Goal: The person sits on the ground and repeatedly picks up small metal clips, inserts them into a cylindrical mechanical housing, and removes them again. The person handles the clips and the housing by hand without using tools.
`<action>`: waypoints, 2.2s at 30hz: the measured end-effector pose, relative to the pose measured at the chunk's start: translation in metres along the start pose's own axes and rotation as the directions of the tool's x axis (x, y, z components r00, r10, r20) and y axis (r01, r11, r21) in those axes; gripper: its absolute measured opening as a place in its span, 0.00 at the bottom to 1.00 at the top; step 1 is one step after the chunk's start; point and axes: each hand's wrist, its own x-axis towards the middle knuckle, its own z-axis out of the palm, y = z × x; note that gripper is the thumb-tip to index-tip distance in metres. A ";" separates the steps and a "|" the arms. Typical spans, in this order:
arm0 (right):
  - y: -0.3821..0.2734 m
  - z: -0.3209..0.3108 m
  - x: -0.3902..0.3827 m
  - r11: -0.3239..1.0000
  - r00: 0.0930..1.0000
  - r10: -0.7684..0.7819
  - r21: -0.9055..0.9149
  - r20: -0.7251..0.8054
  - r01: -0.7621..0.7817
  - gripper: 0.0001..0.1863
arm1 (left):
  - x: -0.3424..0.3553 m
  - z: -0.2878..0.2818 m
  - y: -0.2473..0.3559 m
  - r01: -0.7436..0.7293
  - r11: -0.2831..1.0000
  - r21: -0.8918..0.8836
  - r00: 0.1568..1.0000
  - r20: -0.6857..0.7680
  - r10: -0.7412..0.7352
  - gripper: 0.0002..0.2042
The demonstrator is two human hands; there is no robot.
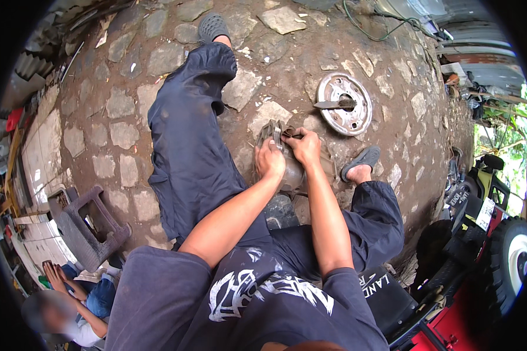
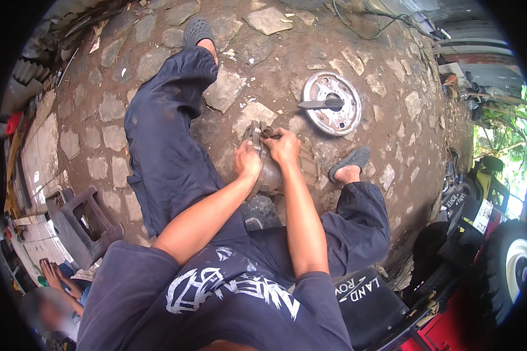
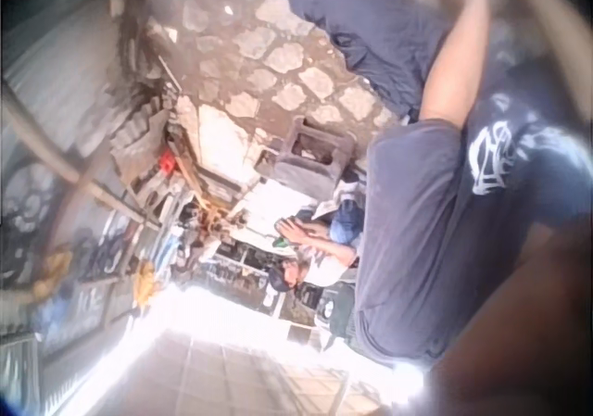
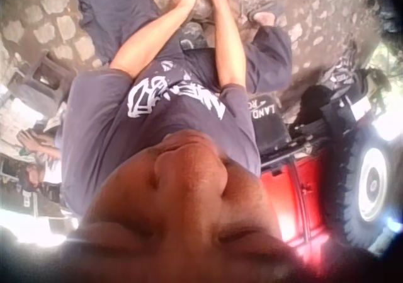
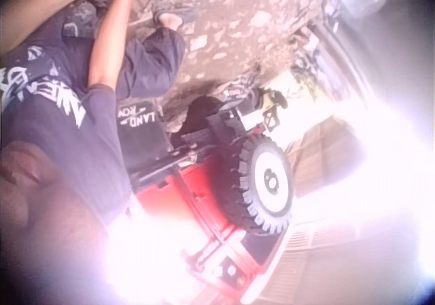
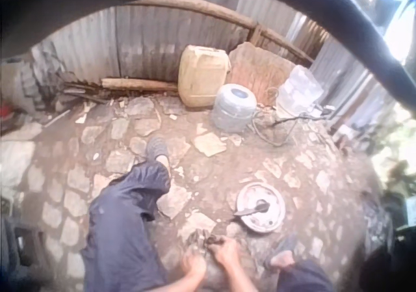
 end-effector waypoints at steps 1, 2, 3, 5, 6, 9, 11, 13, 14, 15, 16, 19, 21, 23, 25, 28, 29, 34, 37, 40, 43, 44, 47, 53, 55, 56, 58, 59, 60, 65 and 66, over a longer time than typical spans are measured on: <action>-0.004 0.000 0.003 0.999 1.000 -0.019 -0.037 0.007 0.019 0.17 | 0.001 0.000 0.000 0.016 1.000 0.011 1.000 0.019 -0.016 0.22; -0.007 0.000 0.006 0.997 0.999 -0.037 -0.073 0.014 0.038 0.17 | 0.001 0.000 -0.001 0.031 0.999 0.022 0.999 0.039 -0.032 0.22; -0.008 -0.001 0.009 0.992 0.998 -0.058 -0.109 0.016 0.059 0.17 | 0.002 0.000 0.000 0.028 0.999 0.015 0.999 0.036 -0.029 0.22; 0.011 0.002 0.015 0.980 0.992 -0.128 -0.155 -0.004 0.126 0.19 | 0.001 0.001 0.000 0.022 1.000 0.001 0.999 0.032 -0.022 0.22; 0.012 0.001 0.013 0.971 0.987 -0.160 -0.180 -0.007 0.156 0.20 | -0.001 0.001 0.000 0.026 1.000 -0.004 0.999 0.030 -0.025 0.22; 0.002 -0.003 0.017 0.990 0.994 -0.047 -0.126 0.095 0.059 0.24 | 0.000 0.000 0.001 0.013 1.000 -0.024 1.000 0.028 -0.012 0.21; -0.010 -0.006 0.013 0.974 0.996 -0.048 -0.216 0.076 0.064 0.23 | -0.004 0.000 0.002 0.019 1.000 -0.001 1.000 0.012 -0.019 0.20; -0.010 -0.007 0.014 0.962 0.994 -0.044 -0.265 0.098 0.069 0.21 | -0.001 -0.004 0.005 0.024 1.000 -0.013 0.999 0.027 -0.023 0.20; -0.008 -0.009 0.012 0.967 0.991 -0.043 -0.243 0.127 0.072 0.22 | -0.003 -0.004 0.004 0.027 1.000 -0.005 0.999 0.024 -0.026 0.20; -0.008 -0.013 0.008 0.972 0.988 -0.042 -0.221 0.151 0.075 0.23 | -0.004 -0.004 0.005 0.027 1.000 0.001 0.999 0.023 -0.027 0.20; -0.008 -0.015 0.005 0.977 0.983 -0.042 -0.198 0.176 0.077 0.24 | -0.005 -0.005 0.006 0.027 1.000 0.008 0.999 0.022 -0.027 0.20; -0.014 -0.006 0.015 0.971 0.994 0.032 -0.238 0.104 -0.007 0.23 | -0.008 -0.015 0.020 0.095 0.995 -0.019 0.993 0.072 -0.094 0.20; -0.014 -0.004 0.010 0.965 1.000 -0.001 -0.262 0.023 0.007 0.23 | -0.009 -0.013 0.020 0.082 0.997 -0.005 0.995 0.061 -0.082 0.20; -0.014 -0.008 -0.005 0.968 0.999 -0.010 -0.252 0.036 0.018 0.22 | -0.008 -0.012 0.018 0.072 0.997 0.023 0.997 0.031 -0.073 0.20; -0.010 -0.008 -0.013 0.981 1.000 0.001 -0.195 0.013 0.002 0.22 | -0.008 -0.011 0.016 0.056 0.998 0.017 0.998 0.029 -0.056 0.20; -0.028 -0.011 0.000 0.976 0.995 0.092 -0.201 0.029 -0.084 0.24 | -0.007 -0.009 0.013 0.032 0.999 0.006 0.999 0.044 -0.032 0.20; -0.017 -0.005 0.007 0.966 0.999 0.037 -0.254 -0.009 -0.038 0.26 | -0.009 -0.008 0.013 0.032 0.999 0.015 0.999 0.043 -0.032 0.20; -0.002 -0.008 0.001 0.978 0.998 -0.021 -0.208 0.058 0.032 0.24 | -0.009 -0.011 0.015 0.056 0.998 0.012 0.997 0.046 -0.056 0.20; -0.011 -0.008 0.008 0.983 0.996 0.051 -0.182 0.068 -0.038 0.25 | -0.008 -0.014 0.021 0.064 0.998 0.004 0.996 0.054 -0.064 0.20; 0.002 0.000 0.016 0.974 1.000 -0.005 -0.225 0.017 0.008 0.24 | -0.012 -0.013 0.019 0.051 0.998 0.040 0.997 0.049 -0.053 0.20; -0.004 -0.003 0.002 0.976 0.997 -0.037 -0.211 0.074 0.052 0.25 | -0.003 -0.008 0.009 0.051 0.998 0.023 0.998 0.023 -0.052 0.20; -0.011 -0.010 -0.006 0.982 0.993 -0.025 -0.181 0.116 0.046 0.25 | -0.004 -0.008 0.008 0.051 0.999 0.019 0.998 0.030 -0.051 0.20; 0.008 -0.003 0.017 0.979 0.999 0.003 -0.203 0.035 0.004 0.26 | -0.013 -0.016 0.024 0.066 0.997 -0.034 0.991 0.122 -0.062 0.20; -0.010 -0.004 -0.004 0.986 0.997 -0.057 -0.153 0.057 0.065 0.21 | -0.005 -0.008 0.010 0.041 0.999 0.014 0.998 0.042 -0.042 0.21; -0.001 -0.003 -0.004 0.995 0.997 -0.050 -0.085 0.053 0.054 0.20 | -0.004 -0.005 0.006 0.016 1.000 0.006 0.999 0.039 -0.016 0.21; 0.003 -0.002 -0.004 0.997 0.998 -0.048 -0.050 0.052 0.050 0.19 | -0.003 -0.004 0.005 0.004 1.000 0.002 0.999 0.036 -0.004 0.21; -0.004 -0.001 0.006 0.989 1.000 -0.016 -0.149 0.006 0.017 0.19 | -0.004 -0.008 0.011 0.024 0.999 -0.023 0.996 0.084 -0.022 0.21; -0.005 -0.001 0.006 0.981 1.000 0.013 -0.191 -0.013 -0.015 0.19 | -0.006 -0.010 0.013 0.035 0.999 -0.036 0.994 0.107 -0.031 0.21; -0.014 0.002 0.009 0.973 0.999 0.024 -0.227 -0.025 -0.029 0.19 | -0.004 -0.009 0.012 0.027 0.999 -0.019 0.996 0.091 -0.025 0.21; 0.015 0.004 0.000 0.996 0.999 -0.034 -0.084 0.016 0.035 0.20 | 0.001 -0.004 0.007 0.018 1.000 -0.013 0.999 0.035 -0.018 0.20; 0.017 0.004 0.004 0.993 0.999 -0.042 -0.111 0.009 0.043 0.20 | -0.003 -0.004 0.005 0.026 0.999 -0.019 0.999 0.043 -0.026 0.20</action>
